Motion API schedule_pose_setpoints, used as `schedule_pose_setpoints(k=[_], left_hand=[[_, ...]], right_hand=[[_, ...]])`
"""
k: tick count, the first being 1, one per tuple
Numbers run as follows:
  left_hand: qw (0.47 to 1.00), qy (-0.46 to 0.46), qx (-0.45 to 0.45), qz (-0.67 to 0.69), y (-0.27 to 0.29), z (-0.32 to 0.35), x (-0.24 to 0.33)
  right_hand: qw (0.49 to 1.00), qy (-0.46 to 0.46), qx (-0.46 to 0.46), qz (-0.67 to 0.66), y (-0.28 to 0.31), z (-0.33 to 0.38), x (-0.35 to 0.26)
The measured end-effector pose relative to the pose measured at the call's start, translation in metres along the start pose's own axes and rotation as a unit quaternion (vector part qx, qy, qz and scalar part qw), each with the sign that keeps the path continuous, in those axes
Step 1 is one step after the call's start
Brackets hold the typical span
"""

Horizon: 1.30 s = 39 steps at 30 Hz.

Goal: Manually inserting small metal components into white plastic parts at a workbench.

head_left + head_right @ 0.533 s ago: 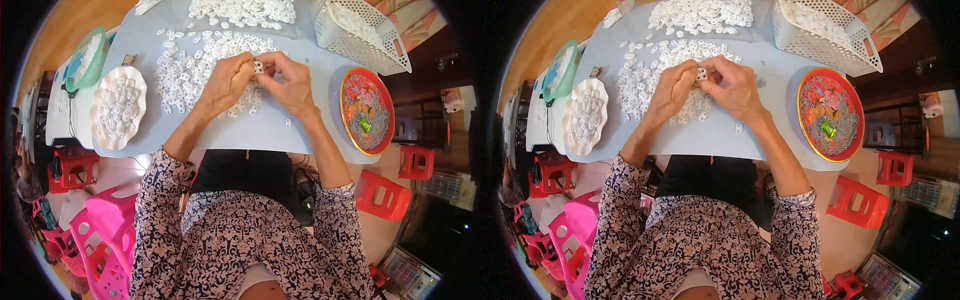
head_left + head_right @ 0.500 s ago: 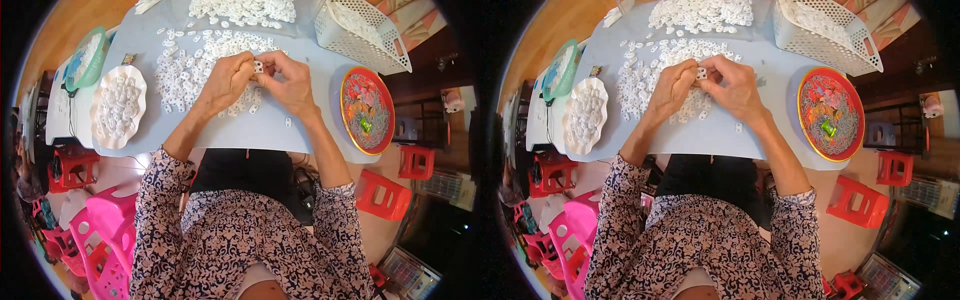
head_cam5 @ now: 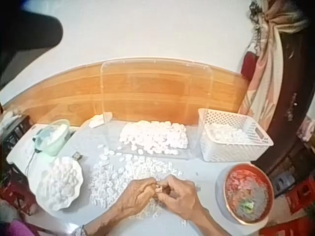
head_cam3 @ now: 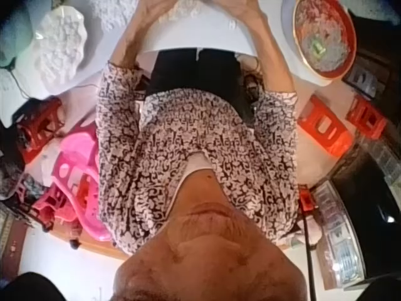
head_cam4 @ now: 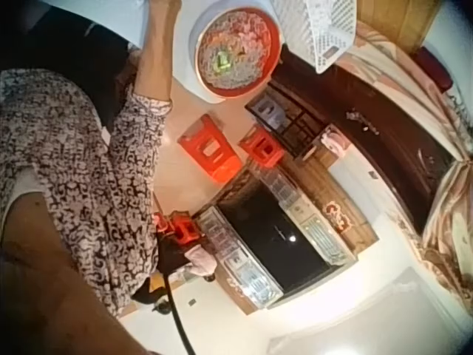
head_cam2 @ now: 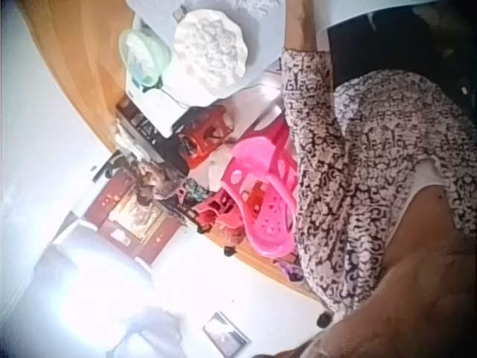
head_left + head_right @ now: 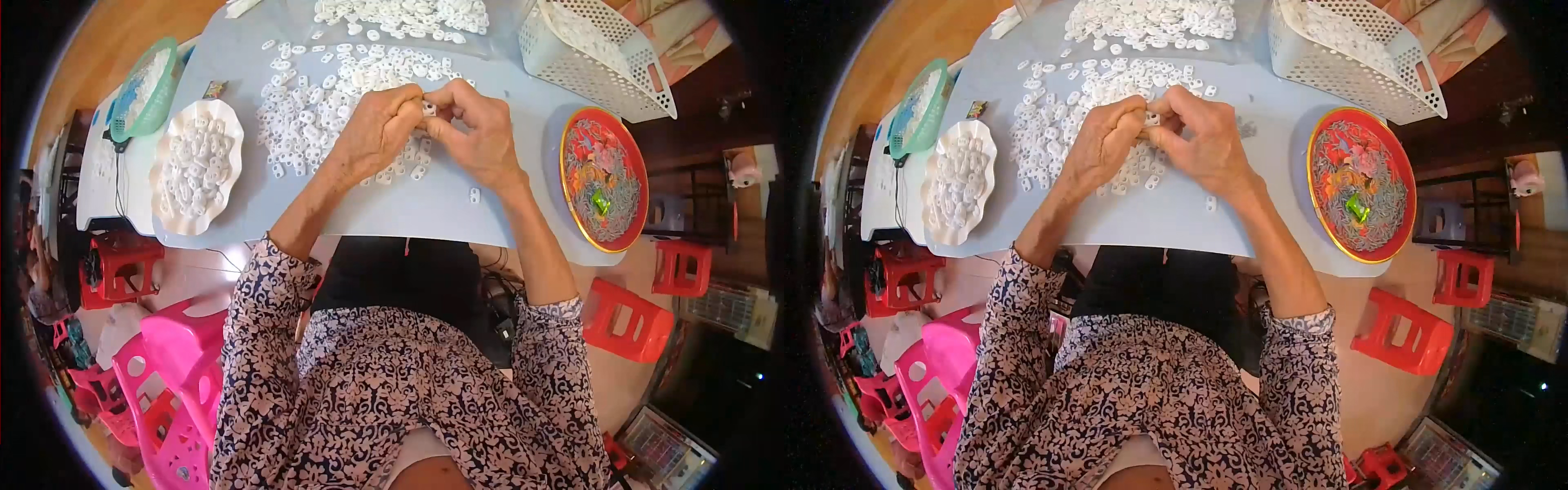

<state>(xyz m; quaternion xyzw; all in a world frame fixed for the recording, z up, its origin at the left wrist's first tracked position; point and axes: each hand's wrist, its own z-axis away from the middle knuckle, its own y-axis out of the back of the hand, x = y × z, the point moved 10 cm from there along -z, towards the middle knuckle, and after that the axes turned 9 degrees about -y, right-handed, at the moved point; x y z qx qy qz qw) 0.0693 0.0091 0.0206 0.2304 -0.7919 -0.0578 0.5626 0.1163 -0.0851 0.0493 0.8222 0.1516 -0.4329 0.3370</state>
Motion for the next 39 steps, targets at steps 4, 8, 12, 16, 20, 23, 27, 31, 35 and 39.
schedule_pose_setpoints(k=[4, 8, 12, 16, 20, 23, 27, 31, 35, 39], left_hand=[[1.000, -0.002, 0.002, 0.001, 0.000, 0.001, -0.001], [1.000, -0.001, -0.007, 0.004, -0.004, 0.004, -0.001], [1.000, -0.007, -0.015, 0.012, -0.006, 0.006, -0.002], [0.999, -0.005, 0.020, 0.029, 0.002, 0.003, -0.001], [0.999, 0.001, 0.022, 0.024, 0.003, 0.002, 0.003], [0.999, 0.001, 0.020, 0.036, 0.001, 0.000, 0.004], [0.997, -0.051, 0.028, 0.046, 0.000, -0.003, 0.012], [0.999, 0.030, 0.014, -0.001, -0.003, 0.000, -0.002], [0.994, -0.003, 0.056, 0.090, 0.007, 0.003, -0.007], [0.983, -0.015, 0.151, 0.101, 0.038, 0.004, 0.011]], right_hand=[[1.000, -0.005, -0.003, -0.015, -0.001, 0.000, 0.002], [1.000, 0.019, -0.005, 0.009, 0.000, 0.003, -0.002], [1.000, -0.002, -0.021, -0.019, -0.002, 0.002, 0.012], [0.974, -0.129, -0.069, -0.172, -0.005, -0.003, 0.030], [0.967, -0.129, -0.062, -0.212, -0.001, -0.005, 0.032], [0.969, -0.129, -0.072, -0.196, -0.001, -0.006, 0.032], [0.963, -0.148, -0.044, -0.223, 0.006, -0.004, 0.040], [0.963, -0.146, 0.000, -0.228, 0.004, -0.003, 0.051], [0.981, -0.137, 0.001, -0.139, 0.014, -0.013, 0.031], [0.984, -0.039, 0.169, 0.035, 0.117, -0.043, 0.004]])
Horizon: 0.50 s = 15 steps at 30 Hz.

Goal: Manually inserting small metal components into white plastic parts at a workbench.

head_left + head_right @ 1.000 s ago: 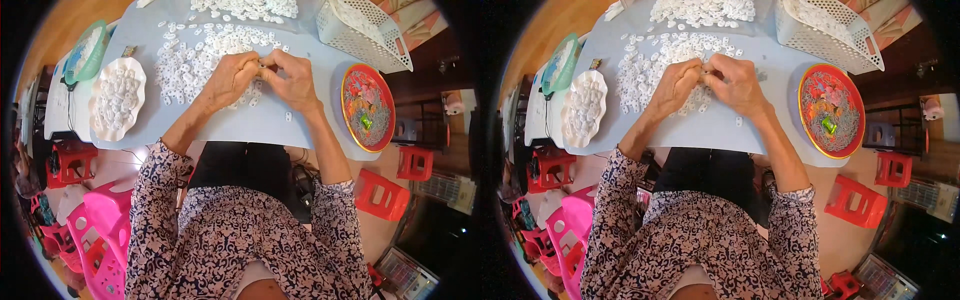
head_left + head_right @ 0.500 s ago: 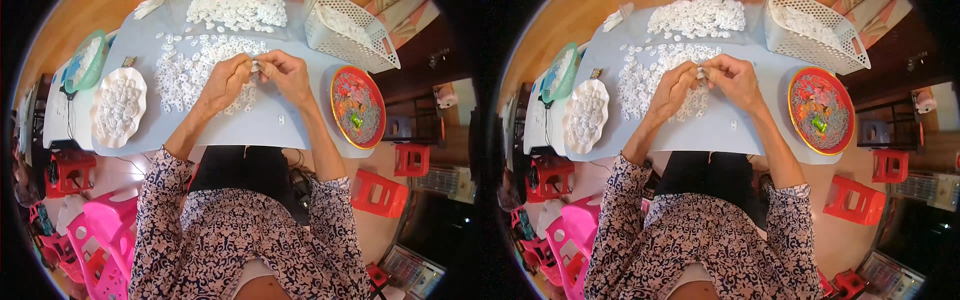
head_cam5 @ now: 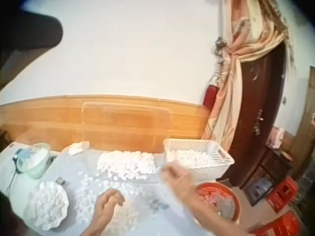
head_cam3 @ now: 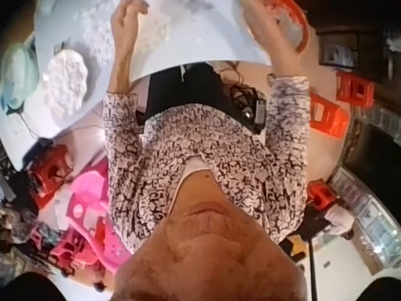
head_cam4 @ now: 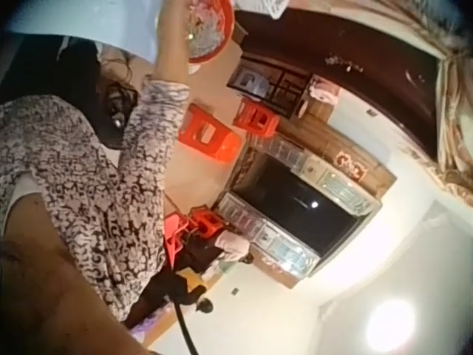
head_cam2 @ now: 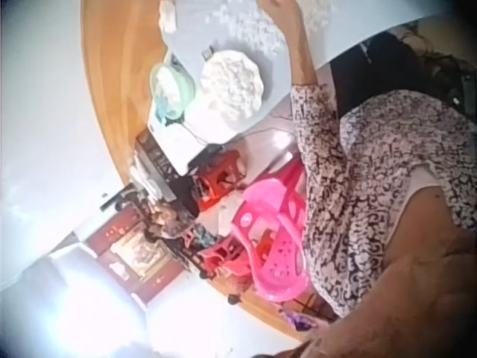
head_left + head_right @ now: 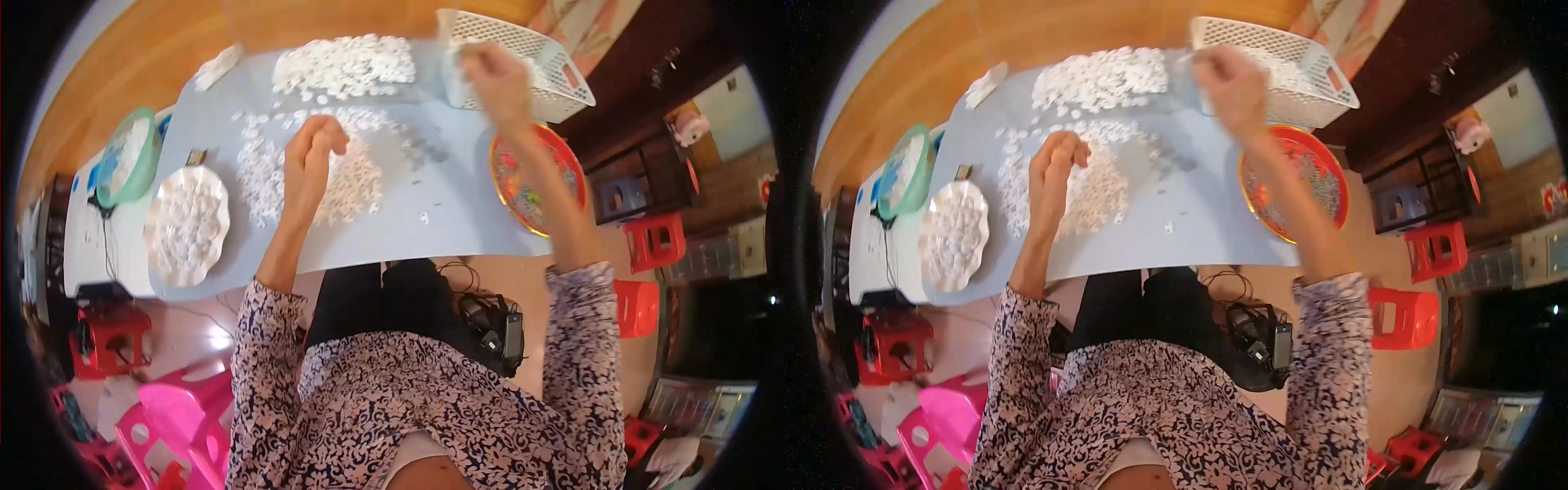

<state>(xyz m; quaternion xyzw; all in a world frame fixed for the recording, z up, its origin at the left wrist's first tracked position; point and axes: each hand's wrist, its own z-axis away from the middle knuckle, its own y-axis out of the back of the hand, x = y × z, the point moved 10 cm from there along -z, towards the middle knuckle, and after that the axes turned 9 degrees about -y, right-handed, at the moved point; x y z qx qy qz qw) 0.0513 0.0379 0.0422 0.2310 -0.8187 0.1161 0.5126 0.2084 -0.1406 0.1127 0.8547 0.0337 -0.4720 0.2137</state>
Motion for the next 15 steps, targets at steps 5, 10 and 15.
schedule_pose_setpoints(k=[5, 10, 15], left_hand=[[0.991, -0.024, 0.079, 0.104, 0.028, -0.016, 0.012], [0.984, -0.041, 0.123, 0.121, 0.071, -0.019, 0.009], [0.986, -0.041, 0.149, 0.064, 0.095, -0.013, 0.001]], right_hand=[[0.946, 0.124, 0.123, 0.274, 0.074, -0.039, -0.004], [0.976, 0.086, 0.013, 0.202, -0.008, -0.009, -0.006], [0.968, 0.051, -0.167, 0.178, -0.113, 0.012, 0.005]])
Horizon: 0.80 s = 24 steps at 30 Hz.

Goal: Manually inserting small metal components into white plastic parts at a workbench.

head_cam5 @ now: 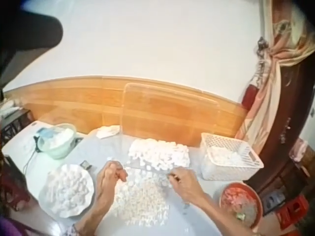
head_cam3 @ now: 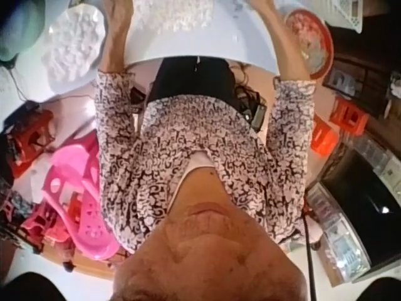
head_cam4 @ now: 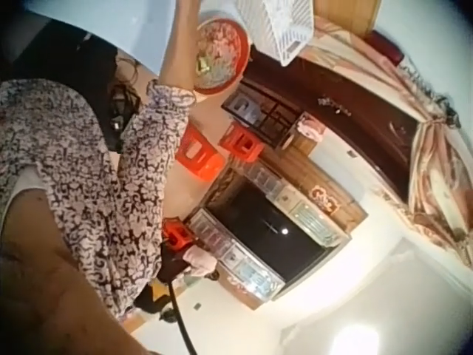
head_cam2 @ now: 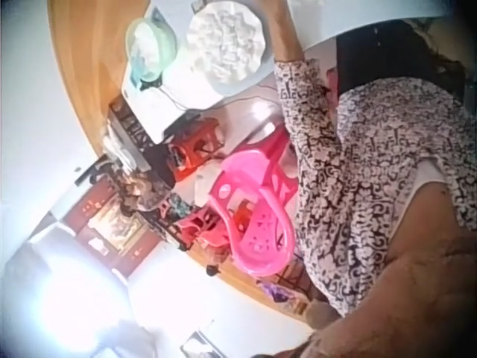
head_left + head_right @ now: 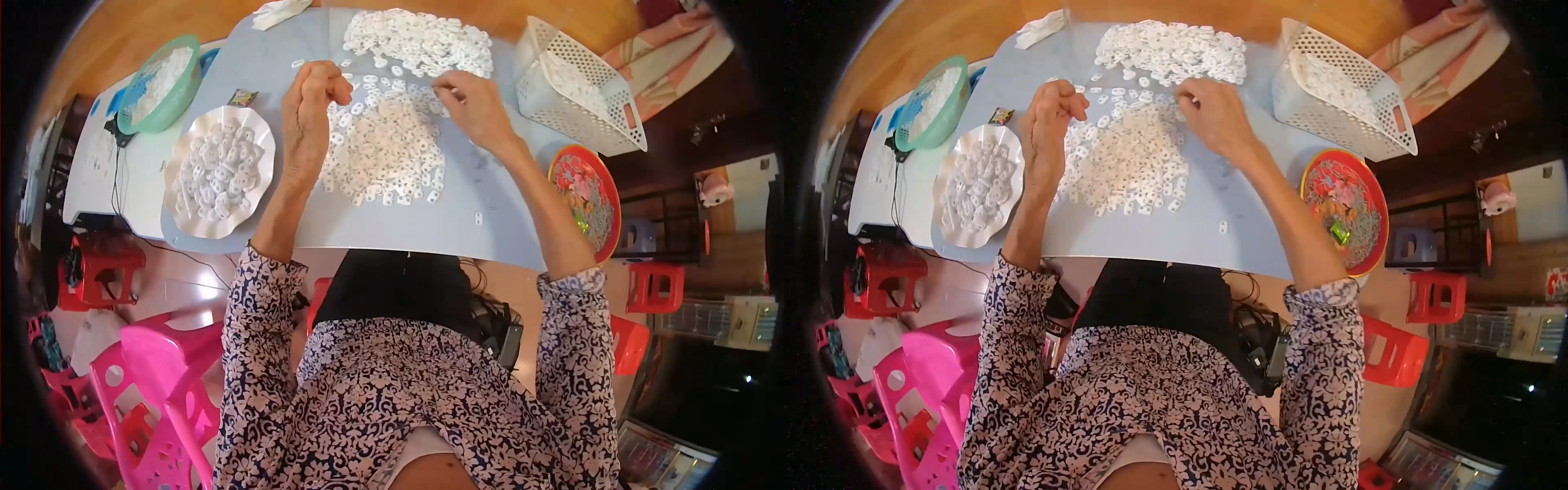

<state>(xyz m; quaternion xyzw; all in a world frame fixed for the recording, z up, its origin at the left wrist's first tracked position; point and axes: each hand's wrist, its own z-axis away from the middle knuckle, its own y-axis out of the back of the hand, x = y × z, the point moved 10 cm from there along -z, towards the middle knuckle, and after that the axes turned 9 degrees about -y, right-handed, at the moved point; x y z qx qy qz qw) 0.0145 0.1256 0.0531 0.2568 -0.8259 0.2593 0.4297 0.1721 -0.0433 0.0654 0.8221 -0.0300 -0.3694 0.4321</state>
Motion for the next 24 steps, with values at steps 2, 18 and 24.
schedule_pose_setpoints(k=[2, 18, 24], left_hand=[[1.000, 0.005, 0.005, -0.009, 0.002, 0.001, 0.000], [0.998, 0.051, 0.023, -0.013, 0.006, 0.004, -0.002], [0.998, 0.061, -0.010, -0.032, 0.003, 0.006, -0.008]], right_hand=[[0.999, -0.007, -0.051, -0.003, -0.030, -0.009, -0.001], [0.985, 0.024, -0.165, -0.050, -0.081, -0.011, -0.054], [0.964, 0.035, -0.262, -0.017, -0.103, -0.001, -0.067]])
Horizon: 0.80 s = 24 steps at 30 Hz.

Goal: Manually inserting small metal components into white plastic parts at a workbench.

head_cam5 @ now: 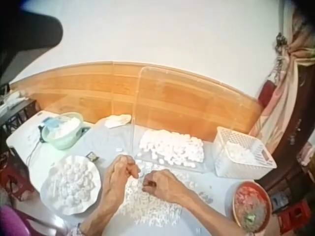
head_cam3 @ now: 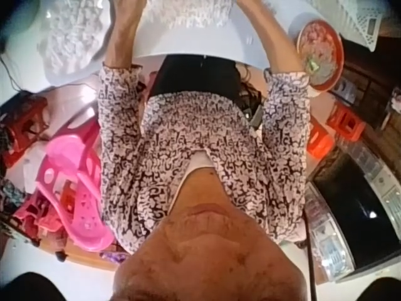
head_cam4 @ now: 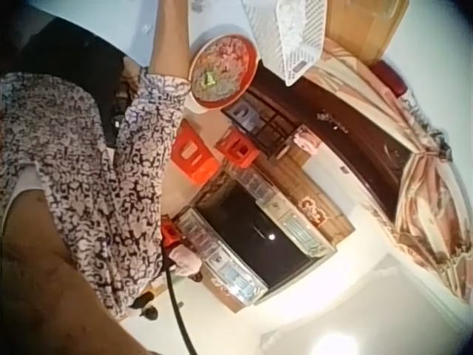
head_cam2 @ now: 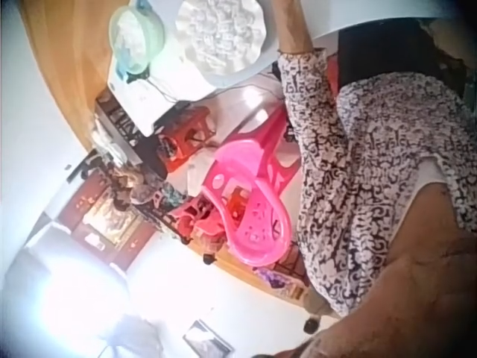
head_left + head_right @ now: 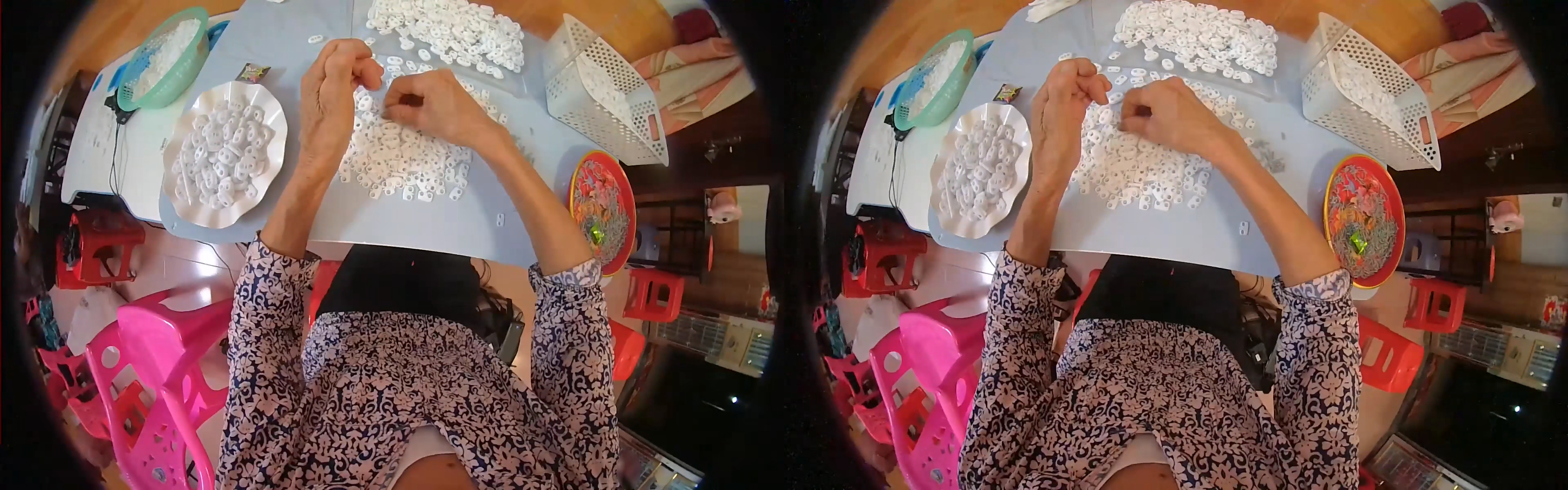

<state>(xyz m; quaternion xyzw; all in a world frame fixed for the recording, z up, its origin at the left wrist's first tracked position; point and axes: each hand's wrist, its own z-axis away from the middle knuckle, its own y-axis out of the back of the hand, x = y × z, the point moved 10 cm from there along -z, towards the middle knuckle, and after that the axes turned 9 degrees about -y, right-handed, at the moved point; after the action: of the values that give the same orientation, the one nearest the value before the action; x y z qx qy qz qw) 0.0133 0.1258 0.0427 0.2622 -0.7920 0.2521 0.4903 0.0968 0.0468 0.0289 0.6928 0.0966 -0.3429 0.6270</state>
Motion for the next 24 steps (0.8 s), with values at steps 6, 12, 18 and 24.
schedule_pose_setpoints(k=[6, 12, 18, 24], left_hand=[[0.999, -0.023, 0.017, 0.016, -0.001, -0.001, 0.002], [1.000, -0.019, 0.013, 0.000, -0.003, 0.001, 0.005], [1.000, -0.022, 0.015, -0.007, -0.002, 0.000, 0.003], [0.999, -0.035, 0.007, -0.040, -0.003, -0.001, 0.008]], right_hand=[[0.988, -0.053, 0.093, -0.110, 0.026, 0.003, 0.029], [0.998, -0.033, 0.058, -0.001, 0.015, 0.005, 0.023], [0.998, -0.043, 0.042, 0.009, 0.012, 0.003, 0.021], [0.997, -0.037, 0.064, 0.005, 0.015, 0.002, 0.021]])
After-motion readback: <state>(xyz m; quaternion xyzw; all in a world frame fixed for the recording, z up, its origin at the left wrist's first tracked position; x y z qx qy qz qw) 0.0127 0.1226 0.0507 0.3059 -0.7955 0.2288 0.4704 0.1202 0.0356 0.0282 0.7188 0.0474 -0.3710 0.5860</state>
